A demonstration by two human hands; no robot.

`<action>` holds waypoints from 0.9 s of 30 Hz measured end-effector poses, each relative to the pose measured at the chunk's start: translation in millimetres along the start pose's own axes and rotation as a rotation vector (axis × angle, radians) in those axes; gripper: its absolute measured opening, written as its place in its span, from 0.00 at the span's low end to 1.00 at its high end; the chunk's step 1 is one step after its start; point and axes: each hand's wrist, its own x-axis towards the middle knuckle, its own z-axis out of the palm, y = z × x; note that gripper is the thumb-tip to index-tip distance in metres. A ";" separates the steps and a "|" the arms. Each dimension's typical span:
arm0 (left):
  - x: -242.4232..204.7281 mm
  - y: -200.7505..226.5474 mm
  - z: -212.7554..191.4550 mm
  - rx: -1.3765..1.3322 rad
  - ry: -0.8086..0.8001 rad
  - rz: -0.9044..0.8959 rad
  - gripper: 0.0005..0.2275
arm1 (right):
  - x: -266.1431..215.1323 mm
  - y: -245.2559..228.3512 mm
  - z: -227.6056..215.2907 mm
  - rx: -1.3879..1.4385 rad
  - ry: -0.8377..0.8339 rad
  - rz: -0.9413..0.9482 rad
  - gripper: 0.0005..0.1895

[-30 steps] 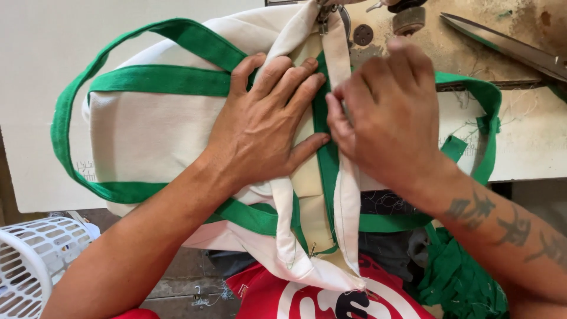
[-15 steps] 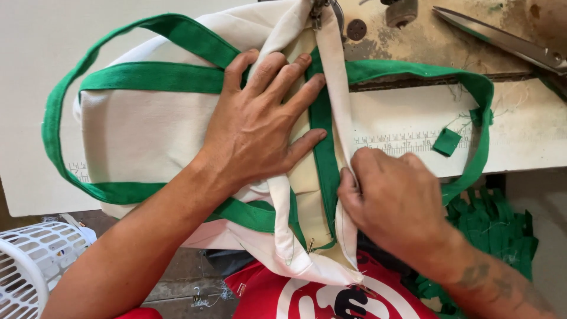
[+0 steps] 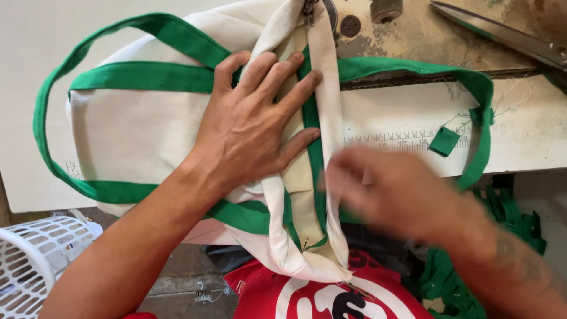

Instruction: Sewing a zipper and green straps onto a white canvas bag using an industrial sewing machine.

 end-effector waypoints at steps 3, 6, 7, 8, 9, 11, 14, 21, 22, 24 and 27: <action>-2.1 -4.8 -1.0 0.023 0.008 0.032 0.29 | 38.1 32.1 -37.6 -0.335 0.836 -0.392 0.15; -2.1 -14.3 -0.9 -0.024 0.041 0.052 0.28 | 66.1 49.9 -38.5 -0.317 0.559 -0.462 0.41; -1.8 -17.4 -0.4 -0.025 0.030 0.057 0.29 | 65.3 49.9 -33.2 -0.359 0.609 -0.463 0.39; -2.0 -20.1 0.5 -0.027 0.019 0.061 0.29 | 64.2 50.2 -27.1 -0.401 0.659 -0.464 0.38; -1.7 -19.5 1.0 -0.029 0.010 0.056 0.29 | 64.3 51.1 -28.8 -0.393 0.652 -0.466 0.38; 0.2 -19.1 1.9 -0.004 0.010 0.078 0.29 | 64.3 52.8 -32.8 -0.436 0.647 -0.463 0.37; -4.0 -8.7 3.4 -0.021 0.014 0.052 0.29 | 62.1 49.7 -32.5 -0.482 0.636 -0.437 0.39; -6.9 -8.8 3.7 0.070 -0.018 0.028 0.33 | 64.2 49.8 -39.4 -0.567 0.652 -0.541 0.36; -4.5 -8.4 1.5 0.066 0.001 0.033 0.32 | 66.7 49.6 -41.5 -0.468 0.623 -0.550 0.35; -2.2 -3.1 2.0 0.051 0.010 0.034 0.32 | 68.9 52.3 -43.8 -0.361 0.580 -0.555 0.34; -3.0 6.2 6.3 0.070 0.015 -0.008 0.33 | 70.8 58.6 -45.1 -0.299 0.527 -0.429 0.56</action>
